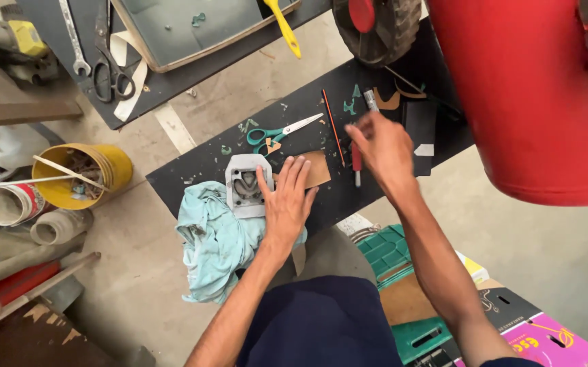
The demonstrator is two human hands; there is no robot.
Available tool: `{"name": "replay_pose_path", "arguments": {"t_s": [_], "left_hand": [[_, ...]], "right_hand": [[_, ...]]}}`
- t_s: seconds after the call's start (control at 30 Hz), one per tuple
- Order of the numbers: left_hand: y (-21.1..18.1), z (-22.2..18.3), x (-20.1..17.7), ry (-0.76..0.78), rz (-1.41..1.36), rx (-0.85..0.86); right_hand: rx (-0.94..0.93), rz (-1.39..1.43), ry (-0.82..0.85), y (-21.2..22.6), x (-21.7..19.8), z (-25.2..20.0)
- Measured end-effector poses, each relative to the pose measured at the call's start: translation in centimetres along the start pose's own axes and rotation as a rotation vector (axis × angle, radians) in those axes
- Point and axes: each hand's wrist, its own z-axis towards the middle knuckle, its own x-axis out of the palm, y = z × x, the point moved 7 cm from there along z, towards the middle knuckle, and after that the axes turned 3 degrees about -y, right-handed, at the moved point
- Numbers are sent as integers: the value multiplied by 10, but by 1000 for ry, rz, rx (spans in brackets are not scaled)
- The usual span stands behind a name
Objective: Cutting and fitting a cardboard gasket for a metal engine component
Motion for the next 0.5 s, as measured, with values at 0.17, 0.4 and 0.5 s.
{"name": "replay_pose_path", "arguments": {"t_s": [0.17,0.4,0.5], "left_hand": [[6,2,20,37,58,-39],[11,10,19,31,58,-58],[10,9,20,25,55,-41]], "right_hand": [[224,-88,289,-34,31,-35],[226,581,188,-59,55,-34],[242,1175,52,-58,64,-43]]}}
